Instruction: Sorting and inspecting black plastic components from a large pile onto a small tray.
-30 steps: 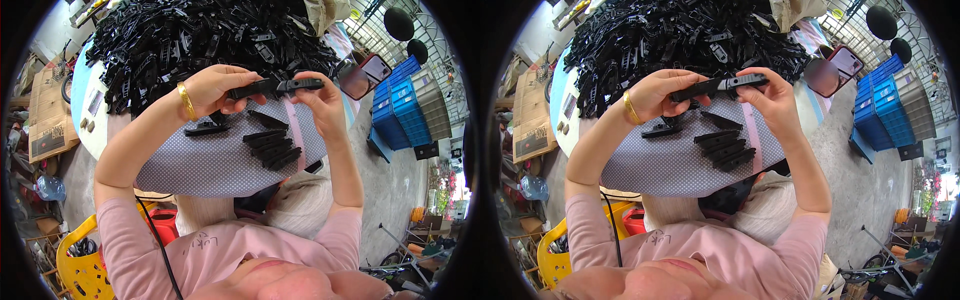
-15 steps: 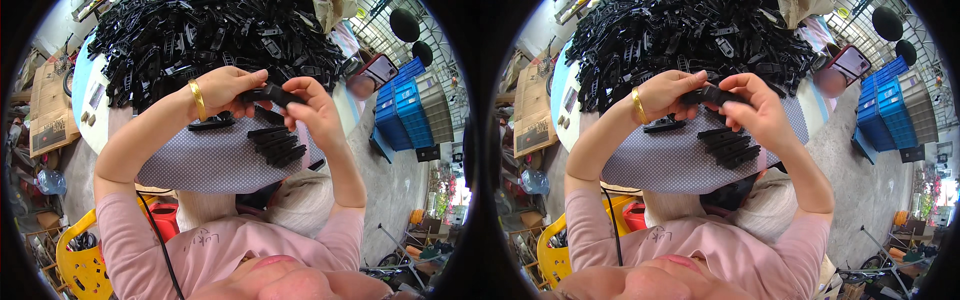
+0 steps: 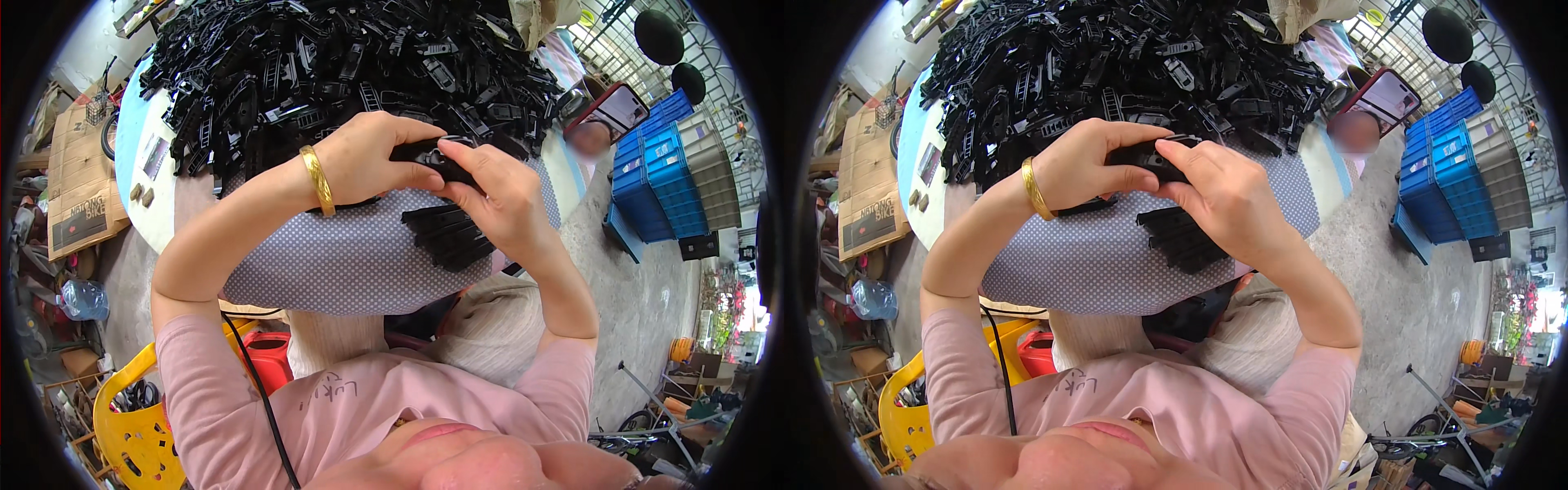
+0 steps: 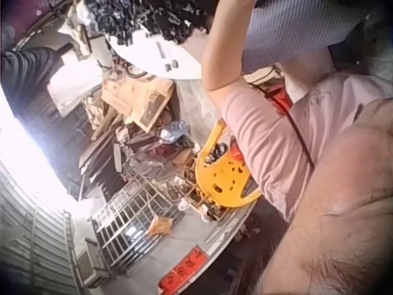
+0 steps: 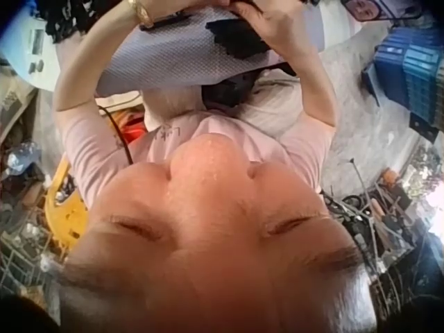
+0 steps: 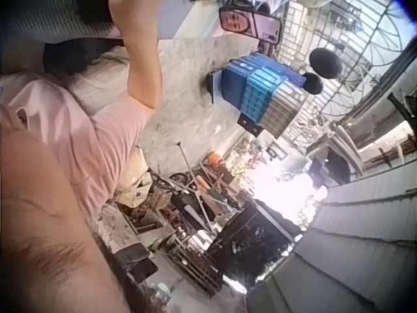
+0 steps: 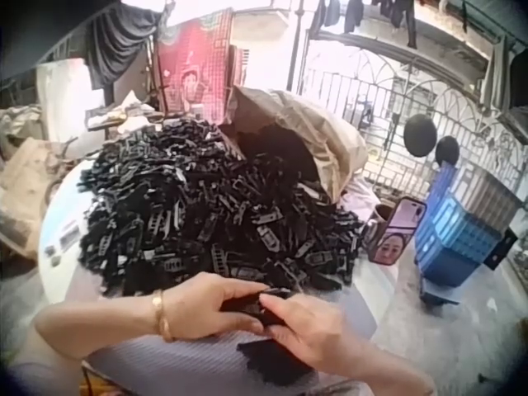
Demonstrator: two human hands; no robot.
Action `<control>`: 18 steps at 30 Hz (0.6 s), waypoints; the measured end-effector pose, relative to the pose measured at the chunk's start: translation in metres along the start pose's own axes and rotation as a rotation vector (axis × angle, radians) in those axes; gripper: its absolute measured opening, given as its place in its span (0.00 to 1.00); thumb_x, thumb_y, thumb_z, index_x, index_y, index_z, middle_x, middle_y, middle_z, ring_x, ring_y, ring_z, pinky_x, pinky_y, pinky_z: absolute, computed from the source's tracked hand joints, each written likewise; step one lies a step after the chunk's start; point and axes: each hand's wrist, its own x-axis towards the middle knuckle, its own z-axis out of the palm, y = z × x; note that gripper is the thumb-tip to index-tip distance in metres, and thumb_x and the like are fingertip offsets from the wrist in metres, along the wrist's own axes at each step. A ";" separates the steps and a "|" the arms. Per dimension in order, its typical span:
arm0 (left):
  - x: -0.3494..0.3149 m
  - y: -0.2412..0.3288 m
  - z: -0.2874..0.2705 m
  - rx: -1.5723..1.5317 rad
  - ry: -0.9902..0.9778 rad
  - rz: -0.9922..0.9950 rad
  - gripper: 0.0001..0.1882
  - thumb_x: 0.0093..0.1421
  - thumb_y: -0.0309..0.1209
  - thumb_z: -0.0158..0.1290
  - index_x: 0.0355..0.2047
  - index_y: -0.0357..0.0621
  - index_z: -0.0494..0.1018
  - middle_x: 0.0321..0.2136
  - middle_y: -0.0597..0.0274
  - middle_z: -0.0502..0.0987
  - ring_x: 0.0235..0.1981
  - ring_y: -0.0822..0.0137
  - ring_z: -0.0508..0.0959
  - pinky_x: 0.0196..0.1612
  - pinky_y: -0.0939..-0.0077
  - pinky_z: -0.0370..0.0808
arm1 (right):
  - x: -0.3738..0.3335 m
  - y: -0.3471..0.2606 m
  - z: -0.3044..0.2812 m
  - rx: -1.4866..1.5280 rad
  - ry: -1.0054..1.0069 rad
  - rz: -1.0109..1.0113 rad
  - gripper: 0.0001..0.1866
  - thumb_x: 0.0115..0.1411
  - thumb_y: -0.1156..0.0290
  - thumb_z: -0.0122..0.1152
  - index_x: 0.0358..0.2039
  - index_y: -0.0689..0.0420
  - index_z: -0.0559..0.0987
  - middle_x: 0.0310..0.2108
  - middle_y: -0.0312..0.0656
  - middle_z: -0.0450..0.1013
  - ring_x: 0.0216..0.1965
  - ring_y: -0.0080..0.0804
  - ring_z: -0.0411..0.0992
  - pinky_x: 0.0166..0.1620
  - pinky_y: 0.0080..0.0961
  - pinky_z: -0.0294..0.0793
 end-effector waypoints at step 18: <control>0.000 -0.008 0.017 0.489 0.285 0.375 0.22 0.44 0.27 0.61 0.41 0.36 0.71 0.32 0.51 0.76 0.32 0.54 0.77 0.37 0.68 0.74 | 0.007 0.009 -0.010 -0.121 -0.049 0.070 0.26 0.38 0.73 0.70 0.41 0.61 0.74 0.36 0.46 0.73 0.39 0.42 0.71 0.41 0.30 0.70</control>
